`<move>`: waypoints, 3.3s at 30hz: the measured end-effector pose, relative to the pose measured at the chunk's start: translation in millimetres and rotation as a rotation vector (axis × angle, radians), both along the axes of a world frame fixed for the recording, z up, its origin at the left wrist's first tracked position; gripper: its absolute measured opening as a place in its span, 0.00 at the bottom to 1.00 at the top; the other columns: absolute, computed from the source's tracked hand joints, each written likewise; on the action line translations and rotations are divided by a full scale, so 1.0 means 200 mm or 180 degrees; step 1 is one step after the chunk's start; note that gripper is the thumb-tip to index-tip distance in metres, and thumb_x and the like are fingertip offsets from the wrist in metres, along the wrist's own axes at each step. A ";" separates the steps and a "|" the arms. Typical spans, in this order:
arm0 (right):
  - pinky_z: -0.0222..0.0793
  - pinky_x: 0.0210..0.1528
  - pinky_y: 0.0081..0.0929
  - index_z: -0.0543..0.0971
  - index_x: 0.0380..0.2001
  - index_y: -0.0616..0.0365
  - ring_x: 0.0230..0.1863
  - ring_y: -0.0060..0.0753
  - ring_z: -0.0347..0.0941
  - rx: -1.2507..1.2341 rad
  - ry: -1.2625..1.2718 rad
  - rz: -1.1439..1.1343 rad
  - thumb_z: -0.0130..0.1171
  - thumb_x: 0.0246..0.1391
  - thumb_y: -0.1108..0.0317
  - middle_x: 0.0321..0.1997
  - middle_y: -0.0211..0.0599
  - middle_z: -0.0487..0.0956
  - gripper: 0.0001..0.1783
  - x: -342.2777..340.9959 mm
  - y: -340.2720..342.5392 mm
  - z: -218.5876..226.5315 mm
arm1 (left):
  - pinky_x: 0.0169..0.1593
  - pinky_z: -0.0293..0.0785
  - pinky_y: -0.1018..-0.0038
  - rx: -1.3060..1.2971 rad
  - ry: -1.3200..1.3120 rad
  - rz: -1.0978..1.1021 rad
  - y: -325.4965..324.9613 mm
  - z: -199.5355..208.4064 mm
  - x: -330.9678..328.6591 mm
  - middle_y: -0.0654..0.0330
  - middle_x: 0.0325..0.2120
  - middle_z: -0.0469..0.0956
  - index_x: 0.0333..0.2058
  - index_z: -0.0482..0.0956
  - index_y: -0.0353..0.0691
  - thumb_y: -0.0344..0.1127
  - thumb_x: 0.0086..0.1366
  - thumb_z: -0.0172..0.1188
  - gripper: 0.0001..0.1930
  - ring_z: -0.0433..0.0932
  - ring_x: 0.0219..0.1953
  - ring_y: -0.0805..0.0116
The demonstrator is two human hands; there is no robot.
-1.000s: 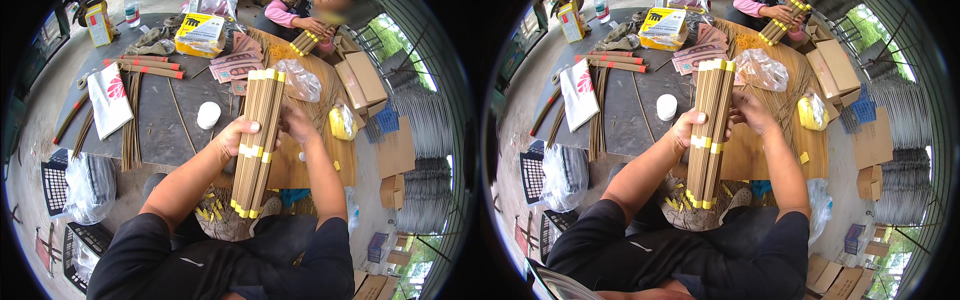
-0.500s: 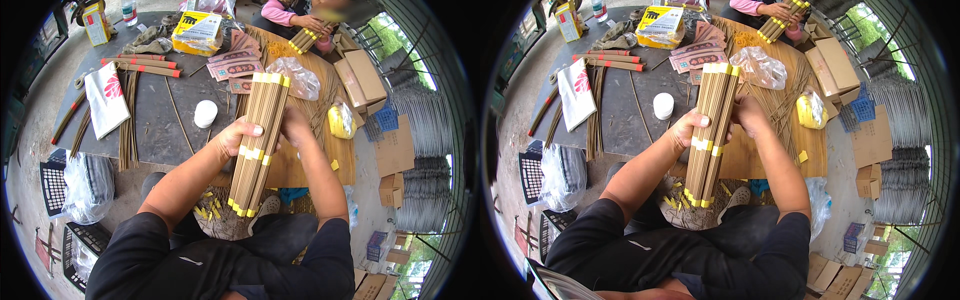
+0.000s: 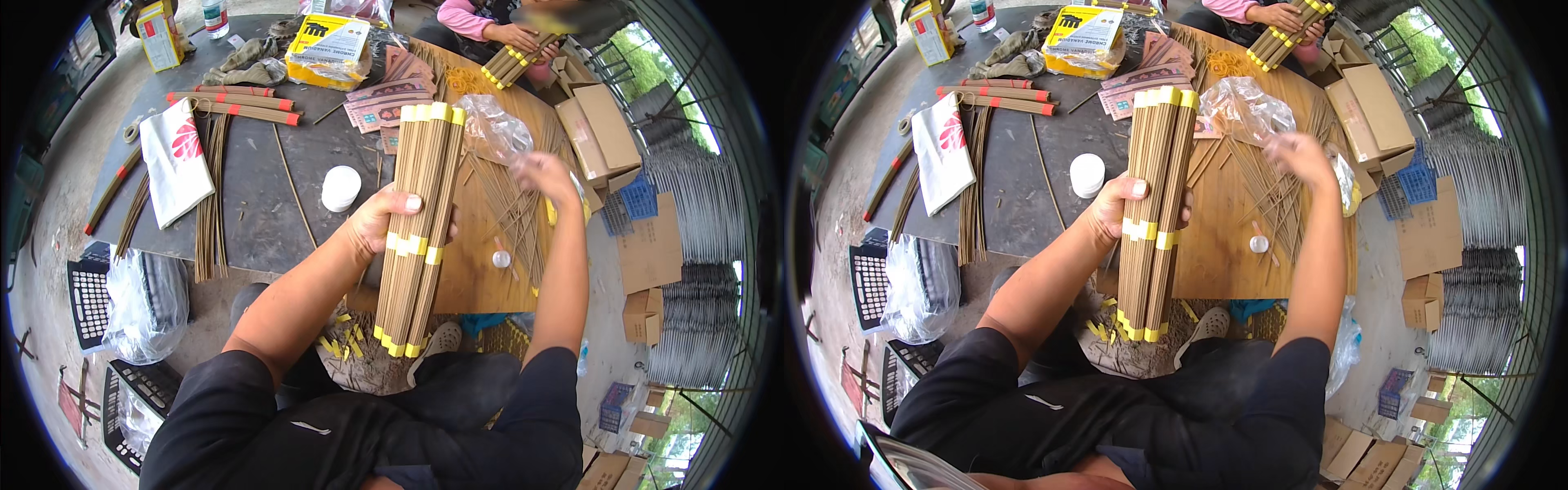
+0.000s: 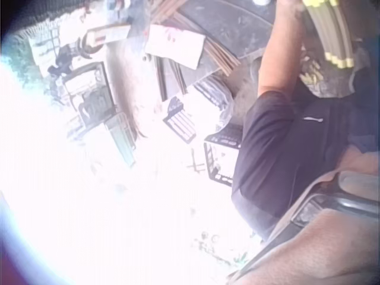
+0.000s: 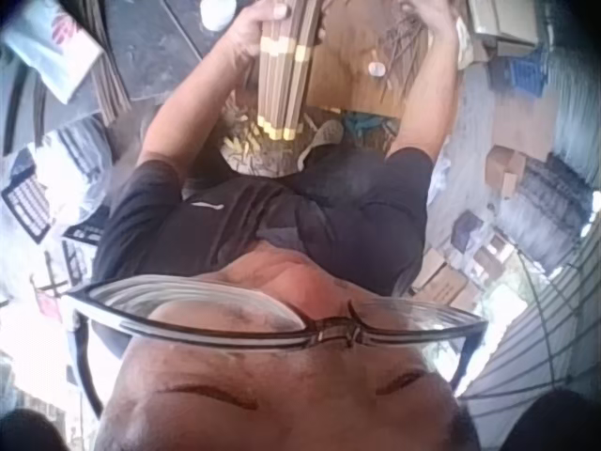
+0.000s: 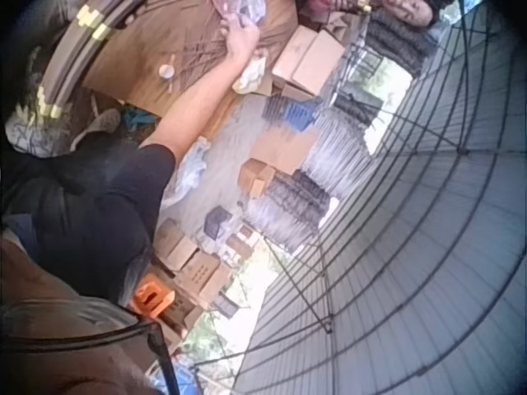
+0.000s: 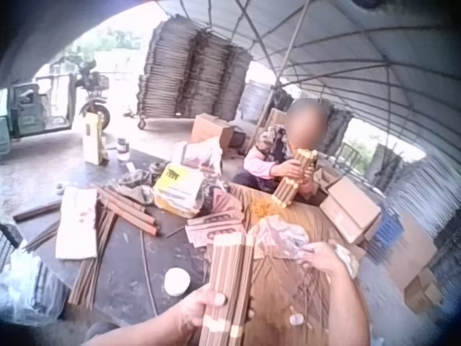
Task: The person gathers thin wooden sticks, aligns them into bundles, and secures them with yellow tape. They then wrap each bundle with a printed paper label and place the finished bundles on the table.
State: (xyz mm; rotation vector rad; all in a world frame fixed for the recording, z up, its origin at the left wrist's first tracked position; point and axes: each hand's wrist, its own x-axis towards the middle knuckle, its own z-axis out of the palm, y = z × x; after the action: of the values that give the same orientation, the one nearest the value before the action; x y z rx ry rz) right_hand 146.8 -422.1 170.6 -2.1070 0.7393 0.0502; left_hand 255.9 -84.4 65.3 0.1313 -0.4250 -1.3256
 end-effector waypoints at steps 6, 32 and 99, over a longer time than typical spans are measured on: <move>0.78 0.41 0.34 0.86 0.40 0.60 0.36 0.38 0.84 -0.2590 0.0613 0.0014 0.61 0.52 0.71 0.38 0.48 0.87 0.12 0.34 -0.55 -0.46 | 0.53 0.83 0.51 -0.0140 0.0036 -0.0172 -0.04 0.02 -0.03 0.40 0.47 0.80 0.59 0.71 0.34 0.39 0.51 0.73 0.37 0.83 0.48 0.43; 0.78 0.42 0.22 0.84 0.47 0.69 0.34 0.25 0.82 -0.1678 -0.1322 -0.0894 0.68 0.52 0.78 0.37 0.41 0.87 0.17 0.17 -0.32 -0.09 | 0.52 0.83 0.52 -0.0081 -0.0051 -0.0131 0.01 0.07 -0.05 0.41 0.46 0.81 0.59 0.70 0.33 0.39 0.51 0.73 0.37 0.84 0.47 0.45; 0.75 0.52 0.27 0.84 0.47 0.68 0.45 0.26 0.81 -0.0756 -0.0197 0.1368 0.69 0.57 0.62 0.43 0.38 0.86 0.21 0.13 0.89 0.66 | 0.55 0.77 0.67 0.0330 -0.1814 -0.0669 0.04 0.18 -0.19 0.58 0.46 0.80 0.59 0.72 0.33 0.30 0.44 0.80 0.41 0.79 0.48 0.66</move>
State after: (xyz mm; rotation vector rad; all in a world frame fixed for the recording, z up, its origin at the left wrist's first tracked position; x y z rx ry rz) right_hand 172.2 -243.6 303.4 -2.4513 0.2538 0.1356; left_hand 217.9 -75.6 100.3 0.5718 -0.8692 -1.5100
